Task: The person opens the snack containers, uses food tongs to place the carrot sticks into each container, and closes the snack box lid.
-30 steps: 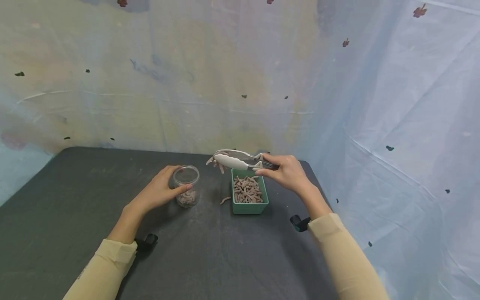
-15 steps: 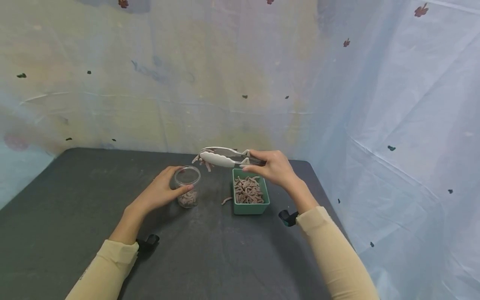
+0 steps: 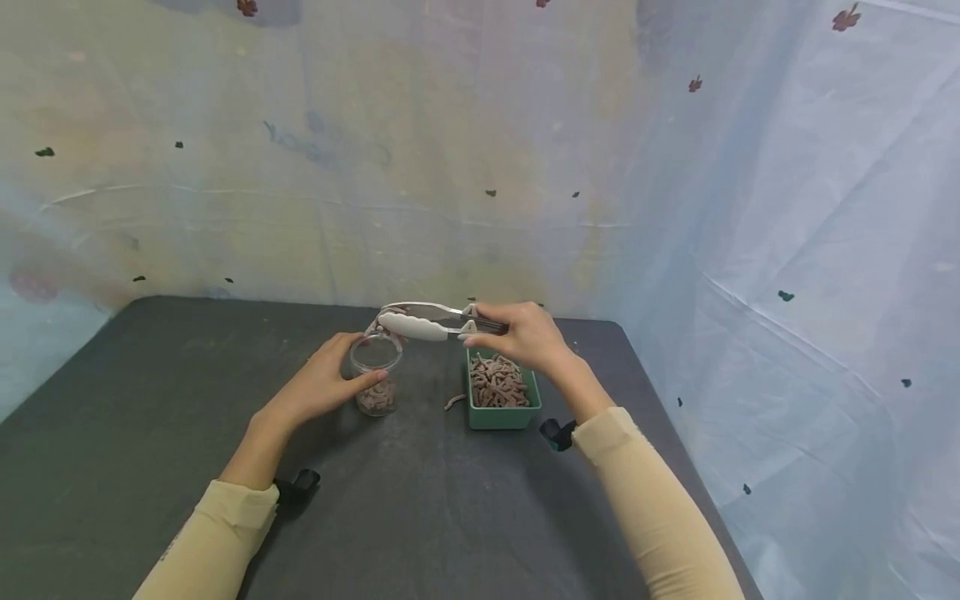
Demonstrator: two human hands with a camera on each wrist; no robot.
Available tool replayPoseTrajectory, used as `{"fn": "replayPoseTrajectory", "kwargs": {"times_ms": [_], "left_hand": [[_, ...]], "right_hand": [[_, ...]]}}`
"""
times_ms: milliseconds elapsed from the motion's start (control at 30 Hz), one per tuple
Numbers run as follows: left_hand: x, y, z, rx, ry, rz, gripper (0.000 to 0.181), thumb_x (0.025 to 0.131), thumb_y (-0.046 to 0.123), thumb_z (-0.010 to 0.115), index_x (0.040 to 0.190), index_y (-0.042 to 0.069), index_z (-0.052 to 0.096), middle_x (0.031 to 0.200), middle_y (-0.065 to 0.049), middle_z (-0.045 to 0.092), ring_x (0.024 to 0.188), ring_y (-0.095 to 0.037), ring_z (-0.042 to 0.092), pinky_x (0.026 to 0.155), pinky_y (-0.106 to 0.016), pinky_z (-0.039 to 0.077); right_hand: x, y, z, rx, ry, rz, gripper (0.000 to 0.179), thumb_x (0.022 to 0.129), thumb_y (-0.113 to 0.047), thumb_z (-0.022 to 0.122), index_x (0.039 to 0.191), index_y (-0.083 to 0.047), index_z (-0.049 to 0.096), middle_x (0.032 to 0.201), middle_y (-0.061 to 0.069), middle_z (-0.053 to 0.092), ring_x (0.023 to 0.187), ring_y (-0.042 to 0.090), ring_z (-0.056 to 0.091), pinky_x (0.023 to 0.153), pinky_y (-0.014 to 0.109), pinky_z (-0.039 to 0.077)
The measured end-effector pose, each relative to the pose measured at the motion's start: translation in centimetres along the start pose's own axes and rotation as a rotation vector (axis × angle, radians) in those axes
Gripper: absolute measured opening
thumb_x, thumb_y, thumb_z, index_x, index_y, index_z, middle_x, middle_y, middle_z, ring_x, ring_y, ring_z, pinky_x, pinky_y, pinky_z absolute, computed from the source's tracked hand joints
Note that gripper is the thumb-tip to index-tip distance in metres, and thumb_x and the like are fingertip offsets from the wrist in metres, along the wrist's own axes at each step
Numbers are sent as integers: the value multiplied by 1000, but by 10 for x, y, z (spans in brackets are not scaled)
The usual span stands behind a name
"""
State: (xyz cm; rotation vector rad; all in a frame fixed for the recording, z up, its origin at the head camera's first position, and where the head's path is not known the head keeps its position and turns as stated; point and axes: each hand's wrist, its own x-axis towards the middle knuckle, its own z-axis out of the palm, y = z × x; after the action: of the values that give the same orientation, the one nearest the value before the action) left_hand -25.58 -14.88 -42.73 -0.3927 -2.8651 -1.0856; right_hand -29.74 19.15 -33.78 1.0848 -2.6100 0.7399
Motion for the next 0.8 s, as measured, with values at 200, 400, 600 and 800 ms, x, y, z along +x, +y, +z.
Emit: {"fn": "replayPoseTrajectory", "kwargs": {"times_ms": [200, 400, 600, 800], "left_hand": [[-1, 0, 0, 5, -6, -5, 97, 93, 69, 65, 159, 3, 36, 160, -23, 36, 147, -45, 37, 111, -68, 39], [0, -2, 1, 13, 2, 2, 96, 95, 65, 66, 160, 1, 34, 160, -24, 36, 147, -46, 36, 113, -68, 37], [0, -1, 2, 19, 2, -6, 99, 95, 66, 65, 161, 1, 31, 161, -25, 34, 148, -46, 35, 114, -68, 36], [1, -1, 1, 20, -3, -7, 100, 94, 69, 64, 161, 2, 31, 161, -24, 35, 147, -46, 36, 113, -68, 36]], "right_hand": [[5, -3, 7, -43, -38, 25, 64, 90, -30, 83, 144, -4, 61, 132, 19, 69, 42, 5, 18, 60, 31, 42], [12, -6, 13, -86, -65, 38, 65, 91, -39, 82, 145, -10, 62, 130, 16, 71, 42, 7, 23, 52, 29, 35], [16, -9, 20, -116, -95, 49, 65, 91, -42, 80, 146, -13, 62, 117, 13, 77, 45, 8, 27, 52, 29, 32], [16, -12, 21, -145, -110, 58, 64, 92, -44, 79, 147, -14, 61, 110, 11, 78, 46, 8, 35, 54, 30, 36]]}}
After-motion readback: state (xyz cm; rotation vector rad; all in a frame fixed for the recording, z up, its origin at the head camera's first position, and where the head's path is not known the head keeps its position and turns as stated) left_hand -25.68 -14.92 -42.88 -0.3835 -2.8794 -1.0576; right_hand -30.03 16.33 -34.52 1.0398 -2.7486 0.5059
